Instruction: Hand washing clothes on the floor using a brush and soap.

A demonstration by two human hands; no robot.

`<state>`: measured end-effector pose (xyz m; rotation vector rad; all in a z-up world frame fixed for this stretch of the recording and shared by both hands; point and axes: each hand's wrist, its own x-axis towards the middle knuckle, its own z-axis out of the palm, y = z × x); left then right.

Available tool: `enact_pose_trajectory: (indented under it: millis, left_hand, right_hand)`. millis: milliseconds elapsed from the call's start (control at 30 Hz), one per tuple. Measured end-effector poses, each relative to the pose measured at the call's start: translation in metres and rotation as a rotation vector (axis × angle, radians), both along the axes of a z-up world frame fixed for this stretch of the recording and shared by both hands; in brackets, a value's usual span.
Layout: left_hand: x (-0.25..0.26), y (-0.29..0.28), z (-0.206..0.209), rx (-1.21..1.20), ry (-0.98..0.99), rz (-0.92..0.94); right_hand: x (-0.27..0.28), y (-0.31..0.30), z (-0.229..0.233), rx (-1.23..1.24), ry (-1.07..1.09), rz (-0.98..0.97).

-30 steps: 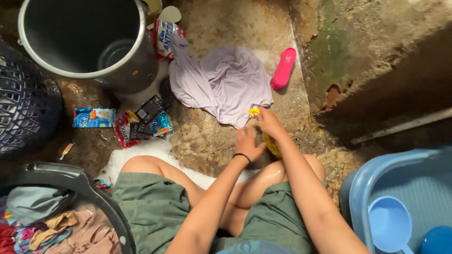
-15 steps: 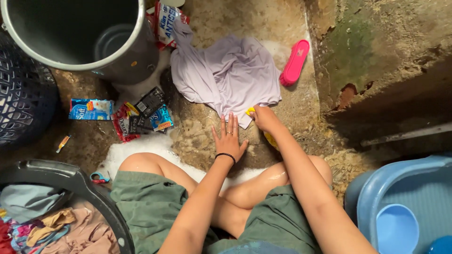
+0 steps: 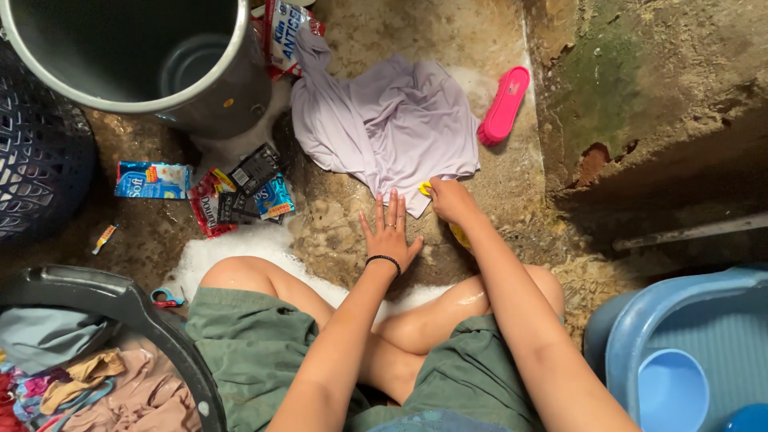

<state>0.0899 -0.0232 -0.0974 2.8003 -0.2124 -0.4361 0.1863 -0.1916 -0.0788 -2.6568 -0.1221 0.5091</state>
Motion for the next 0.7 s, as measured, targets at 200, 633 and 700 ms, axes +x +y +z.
enact_pose_trajectory:
  millis: [200, 633, 700]
  left_hand:
    - [0.001, 0.000, -0.001, 0.016, 0.028, -0.014]
    - [-0.006, 0.002, 0.000, -0.101, -0.144, 0.020]
    - [-0.005, 0.001, 0.007, -0.111, -0.106, -0.013]
  right_hand:
    - [-0.003, 0.007, 0.015, -0.020, 0.039, -0.023]
    - [0.021, -0.103, -0.006, -0.310, 0.191, -0.013]
    - [0.022, -0.151, -0.004, -0.358, 0.180, -0.056]
